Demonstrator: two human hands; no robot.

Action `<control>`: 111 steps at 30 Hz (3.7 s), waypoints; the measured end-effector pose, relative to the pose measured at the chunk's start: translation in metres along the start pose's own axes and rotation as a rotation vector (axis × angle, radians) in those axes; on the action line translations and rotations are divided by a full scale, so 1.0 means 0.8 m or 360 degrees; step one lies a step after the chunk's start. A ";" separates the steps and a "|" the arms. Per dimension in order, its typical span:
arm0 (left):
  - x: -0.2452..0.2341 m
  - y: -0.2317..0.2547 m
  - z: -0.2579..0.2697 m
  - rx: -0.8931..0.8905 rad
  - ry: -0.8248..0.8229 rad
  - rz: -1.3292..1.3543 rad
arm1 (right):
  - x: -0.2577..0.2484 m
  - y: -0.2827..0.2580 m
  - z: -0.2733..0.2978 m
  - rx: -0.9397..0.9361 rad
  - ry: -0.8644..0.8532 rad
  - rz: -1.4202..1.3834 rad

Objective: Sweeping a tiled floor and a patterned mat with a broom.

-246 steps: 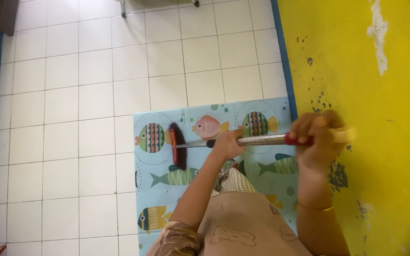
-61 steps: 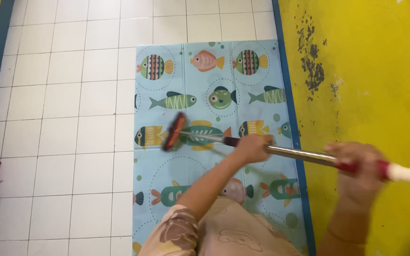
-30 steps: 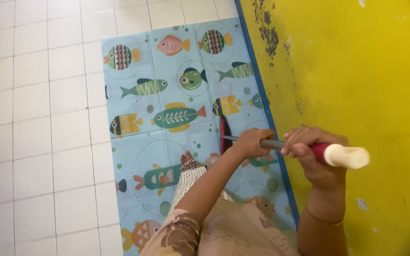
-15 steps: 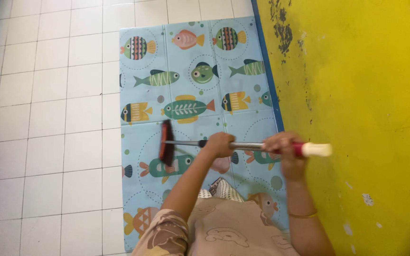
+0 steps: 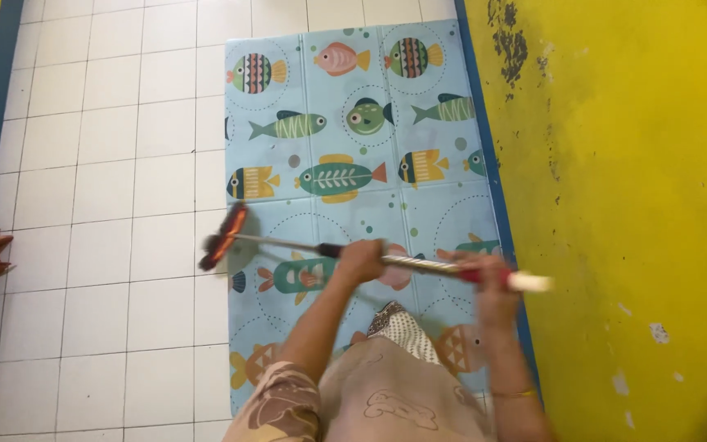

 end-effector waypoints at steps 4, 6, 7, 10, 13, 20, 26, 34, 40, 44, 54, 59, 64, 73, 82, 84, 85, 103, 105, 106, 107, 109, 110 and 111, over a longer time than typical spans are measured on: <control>-0.024 0.149 -0.001 0.0590 0.0430 0.0466 | -0.068 -0.114 0.002 -0.0718 0.0145 -0.0320; -0.042 0.220 0.016 0.0713 0.0425 0.0552 | -0.070 -0.181 0.023 -0.0876 0.0141 -0.0225; -0.052 0.256 0.027 0.0830 0.0420 0.0640 | -0.070 -0.216 0.036 -0.1025 0.0131 -0.0133; -0.053 0.321 0.040 0.0982 0.0333 0.0746 | -0.064 -0.263 0.065 -0.1147 0.0007 0.0205; -0.034 0.348 0.038 0.1130 0.0266 0.0845 | 0.036 -0.310 0.076 -0.1155 -0.0010 0.0532; 0.050 0.292 0.004 0.1568 0.0041 0.1197 | 0.102 -0.248 0.076 -0.0927 -0.0355 0.1465; 0.033 0.255 0.045 0.1286 -0.0055 0.0778 | 0.084 -0.222 0.107 -0.0906 -0.0331 0.1191; -0.015 0.241 0.087 0.0845 -0.0048 0.0237 | 0.047 -0.227 0.123 -0.0932 -0.0204 0.0344; 0.002 0.138 0.110 0.0598 -0.0080 0.0240 | 0.063 -0.157 0.126 -0.0768 -0.0222 0.0111; 0.015 0.065 0.128 0.0520 -0.0109 0.0059 | 0.078 -0.093 0.143 -0.0707 -0.0263 0.0125; 0.094 -0.121 0.165 0.0088 -0.0334 -0.0338 | 0.121 0.034 0.211 0.0013 -0.0341 0.0080; 0.068 -0.049 0.174 0.0099 -0.0368 -0.0312 | 0.071 0.011 0.221 0.0116 -0.0136 -0.0059; 0.041 0.107 0.172 0.0551 -0.0136 0.0018 | 0.008 -0.111 0.233 -0.0490 -0.0083 -0.0031; 0.061 0.358 0.205 0.1217 -0.0065 0.0515 | -0.067 -0.252 0.333 -0.0928 0.0143 0.0501; 0.170 0.380 0.173 0.1669 -0.0119 0.1110 | 0.051 -0.303 0.296 -0.0678 -0.0427 0.1480; 0.211 0.358 0.162 0.1522 -0.0285 0.1022 | 0.040 -0.275 0.294 -0.0638 -0.0456 0.1405; 0.234 0.345 0.156 0.1375 -0.0448 0.0935 | 0.035 -0.259 0.292 -0.0596 -0.0486 0.1331; 0.134 0.342 0.248 0.0856 -0.0362 0.0594 | -0.077 -0.263 0.332 -0.0758 -0.0348 0.0456; 0.150 0.336 0.240 0.0832 -0.0314 0.0570 | -0.107 -0.235 0.332 -0.0740 -0.0324 0.0388; 0.158 0.334 0.237 0.0823 -0.0274 0.0541 | -0.123 -0.221 0.332 -0.0729 -0.0284 0.0323; 0.173 0.322 0.235 0.0813 -0.0267 0.0547 | -0.127 -0.210 0.331 -0.0723 -0.0297 0.0322; 0.198 0.299 0.228 0.0773 -0.0196 0.0377 | -0.134 -0.190 0.329 -0.0712 -0.0308 0.0190; 0.191 0.295 0.236 0.0774 -0.0192 0.0377 | -0.136 -0.180 0.331 -0.0715 -0.0311 0.0191; 0.183 0.289 0.244 0.0716 -0.0214 0.0449 | -0.139 -0.168 0.332 -0.0664 -0.0300 0.0159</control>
Point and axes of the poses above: each hand's wrist, its own z-axis away from the middle knuckle, its own x-axis out of the palm, y = z × x, the point moved 3 cm from there along -z, towards the middle knuckle, and after that the axes turned 5 degrees about -y, right-handed, at the moved point
